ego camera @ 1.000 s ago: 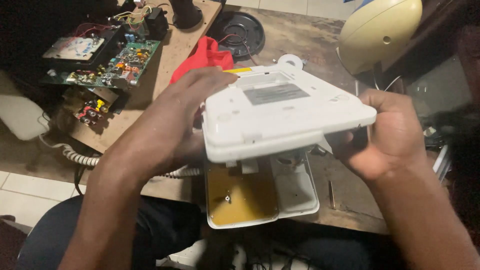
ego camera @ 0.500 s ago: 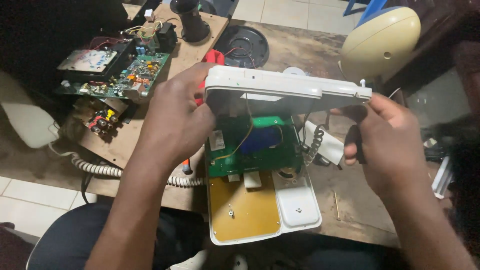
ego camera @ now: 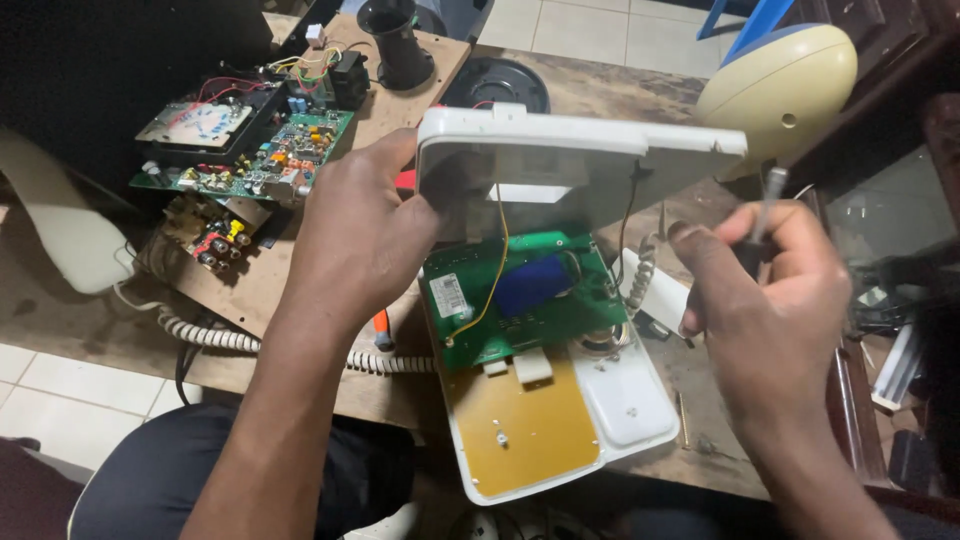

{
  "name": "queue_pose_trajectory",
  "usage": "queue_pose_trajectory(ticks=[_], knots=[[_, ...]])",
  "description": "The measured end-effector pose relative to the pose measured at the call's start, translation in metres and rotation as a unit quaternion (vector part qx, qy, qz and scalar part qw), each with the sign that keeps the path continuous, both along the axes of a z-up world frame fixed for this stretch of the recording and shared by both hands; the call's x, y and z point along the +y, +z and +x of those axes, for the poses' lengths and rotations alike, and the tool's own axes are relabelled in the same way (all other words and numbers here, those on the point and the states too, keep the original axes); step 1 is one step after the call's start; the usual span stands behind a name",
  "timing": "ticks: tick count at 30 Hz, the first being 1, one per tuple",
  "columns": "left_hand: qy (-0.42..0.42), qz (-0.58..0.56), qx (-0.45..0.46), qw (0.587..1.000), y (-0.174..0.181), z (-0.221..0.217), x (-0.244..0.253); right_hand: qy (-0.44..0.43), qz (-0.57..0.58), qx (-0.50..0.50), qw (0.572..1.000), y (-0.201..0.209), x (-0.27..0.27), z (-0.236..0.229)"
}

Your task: Disassembling a telephone base unit by removing screws and opening the casing to access internal components.

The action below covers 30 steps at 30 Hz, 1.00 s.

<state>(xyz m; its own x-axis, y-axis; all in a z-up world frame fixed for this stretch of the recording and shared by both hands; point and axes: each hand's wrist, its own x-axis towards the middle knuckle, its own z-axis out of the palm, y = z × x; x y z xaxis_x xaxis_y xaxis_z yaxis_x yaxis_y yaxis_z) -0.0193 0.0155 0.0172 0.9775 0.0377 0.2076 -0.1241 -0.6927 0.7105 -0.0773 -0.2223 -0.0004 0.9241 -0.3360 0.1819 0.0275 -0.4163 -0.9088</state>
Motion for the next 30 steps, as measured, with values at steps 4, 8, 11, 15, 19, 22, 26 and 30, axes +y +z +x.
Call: queue_pose_trajectory(ticks=[4, 8, 11, 15, 19, 22, 26, 30], knots=[[0.022, 0.011, 0.039, 0.999, 0.005, 0.000, -0.003, 0.106, -0.156, -0.041, 0.981, -0.012, 0.012, -0.006], [0.017, 0.015, 0.020, 1.000, -0.001, 0.002, 0.001, 0.333, -0.167, -0.102, 0.923, -0.023, 0.042, -0.009], [0.011, 0.022, 0.022, 0.999, -0.002, 0.002, 0.004, 0.347, -0.239, -0.054, 0.905, -0.039, 0.057, -0.007], [-0.008, 0.017, 0.027, 0.999, 0.000, 0.003, 0.004, 0.359, -0.315, -0.007, 0.878, -0.047, 0.060, -0.001], [-0.018, 0.035, 0.011, 0.999, -0.004, 0.004, 0.008, 0.341, -0.259, 0.041, 0.903, -0.034, 0.066, 0.000], [-0.020, 0.003, 0.022, 1.000, 0.000, 0.002, 0.005, 0.326, -0.270, 0.027, 0.906, -0.041, 0.067, -0.001], [-0.020, 0.004, 0.018, 1.000, -0.002, 0.002, 0.005, 0.308, -0.238, 0.066, 0.919, -0.036, 0.068, -0.004], [-0.018, -0.001, 0.033, 0.999, 0.000, 0.003, 0.005, 0.307, -0.212, 0.046, 0.927, -0.035, 0.070, -0.005]])
